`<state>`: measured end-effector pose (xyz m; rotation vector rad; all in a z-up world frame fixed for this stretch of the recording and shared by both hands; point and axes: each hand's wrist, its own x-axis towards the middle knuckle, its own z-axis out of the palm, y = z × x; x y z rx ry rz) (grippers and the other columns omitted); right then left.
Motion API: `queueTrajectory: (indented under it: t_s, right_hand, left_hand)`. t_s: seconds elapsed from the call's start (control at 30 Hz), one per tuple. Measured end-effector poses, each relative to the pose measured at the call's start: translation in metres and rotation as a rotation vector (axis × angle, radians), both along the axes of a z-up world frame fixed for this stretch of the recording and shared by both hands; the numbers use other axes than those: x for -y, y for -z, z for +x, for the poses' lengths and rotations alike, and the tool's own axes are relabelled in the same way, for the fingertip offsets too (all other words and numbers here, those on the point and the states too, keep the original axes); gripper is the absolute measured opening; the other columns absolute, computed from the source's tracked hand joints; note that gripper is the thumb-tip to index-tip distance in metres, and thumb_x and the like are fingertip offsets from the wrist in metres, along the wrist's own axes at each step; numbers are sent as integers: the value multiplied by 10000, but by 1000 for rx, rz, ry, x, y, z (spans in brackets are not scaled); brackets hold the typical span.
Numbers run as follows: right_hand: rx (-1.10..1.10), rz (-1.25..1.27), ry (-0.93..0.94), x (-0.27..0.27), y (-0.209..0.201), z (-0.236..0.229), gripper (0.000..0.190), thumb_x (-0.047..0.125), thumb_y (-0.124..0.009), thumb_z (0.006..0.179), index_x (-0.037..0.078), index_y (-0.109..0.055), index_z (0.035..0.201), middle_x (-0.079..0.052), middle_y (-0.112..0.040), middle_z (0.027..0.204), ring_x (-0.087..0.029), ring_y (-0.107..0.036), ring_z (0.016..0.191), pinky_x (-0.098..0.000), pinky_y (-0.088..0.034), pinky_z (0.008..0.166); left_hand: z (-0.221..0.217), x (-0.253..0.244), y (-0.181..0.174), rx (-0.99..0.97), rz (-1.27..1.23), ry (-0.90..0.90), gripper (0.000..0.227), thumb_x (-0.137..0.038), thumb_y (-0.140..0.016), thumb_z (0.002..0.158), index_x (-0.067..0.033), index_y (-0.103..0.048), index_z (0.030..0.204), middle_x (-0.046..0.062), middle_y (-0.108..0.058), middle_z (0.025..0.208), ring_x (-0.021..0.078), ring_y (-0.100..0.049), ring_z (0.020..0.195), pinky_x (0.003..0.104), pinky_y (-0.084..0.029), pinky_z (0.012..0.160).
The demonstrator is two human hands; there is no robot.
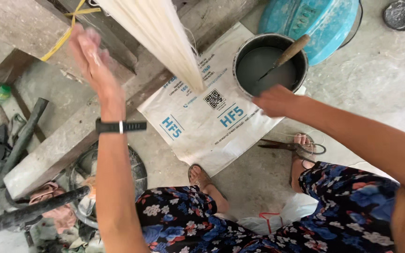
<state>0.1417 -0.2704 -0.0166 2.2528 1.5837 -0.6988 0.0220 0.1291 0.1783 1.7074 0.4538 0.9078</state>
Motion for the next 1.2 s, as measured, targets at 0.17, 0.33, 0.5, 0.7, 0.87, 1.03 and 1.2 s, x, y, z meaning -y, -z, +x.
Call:
queueTrajectory:
  t_s: [0.17, 0.33, 0.5, 0.7, 0.87, 1.03, 1.2]
  right_hand:
    - [-251, -157, 209, 84, 43, -41, 566, 273, -581, 987, 180, -420, 1521, -93, -607, 1392, -245, -708, 1106, -363, -638, 830]
    - [-322, -128, 335, 157, 98, -85, 636, 469, -606, 999, 248, -322, 1524, -77, -643, 1211, -215, -676, 1001, -339, -664, 791]
    - [-345, -138, 548, 202, 140, -118, 628, 416, -449, 959, 232, -259, 1529, -44, -498, 1453, -315, -651, 1204, -563, -590, 805]
    - [-332, -165, 680, 213, 156, -126, 581, 648, -342, 997, 286, -416, 1446, 26, -628, 1389, -247, -669, 1242, -538, -581, 891]
    - [-368, -196, 567, 204, 150, -116, 619, 491, -469, 970, 111, -316, 1434, -46, -716, 1207, -292, -735, 1086, -511, -575, 782]
    - [-486, -299, 533, 197, 138, -104, 304, 362, -526, 978, 88, -644, 1041, -64, -700, 969, -225, -632, 817, -388, -474, 699]
    - [-493, -256, 555, 203, 127, -97, 394, 507, -620, 932, 148, -574, 1089, -27, -696, 980, -194, -638, 870, -376, -488, 760]
  left_hand:
    - [67, 10, 0, 26, -320, 138, 1178, -923, -383, 721, -179, -158, 1607, 206, -169, 1719, 373, -211, 1607, 602, -205, 1263]
    - [93, 40, 20, 421, -609, 560, 734, -619, -486, 1056, -87, -435, 1559, 203, -440, 1607, 381, -390, 1503, 543, -332, 1263]
    - [70, 67, 20, 14, -614, 826, 733, -617, -443, 924, -30, -671, 1298, 300, -727, 1162, 239, -656, 797, 316, -463, 645]
    - [46, 91, 14, 268, -807, 976, 1075, -793, -604, 764, 45, -489, 1428, 144, -585, 1364, 426, -610, 1228, 688, -459, 1148]
    - [20, 119, 1, 138, -526, 871, 939, -622, -586, 873, -176, -268, 1636, 270, -572, 1509, 434, -635, 1334, 578, -442, 1271]
    - [17, 143, -27, 100, -270, 951, 887, -243, -779, 949, -64, -220, 1614, 195, -597, 1477, 322, -655, 1336, 510, -485, 1291]
    - [28, 165, -54, -189, -294, 471, 537, -266, -893, 723, -6, -699, 1151, 138, -748, 1160, 216, -813, 831, 348, -700, 834]
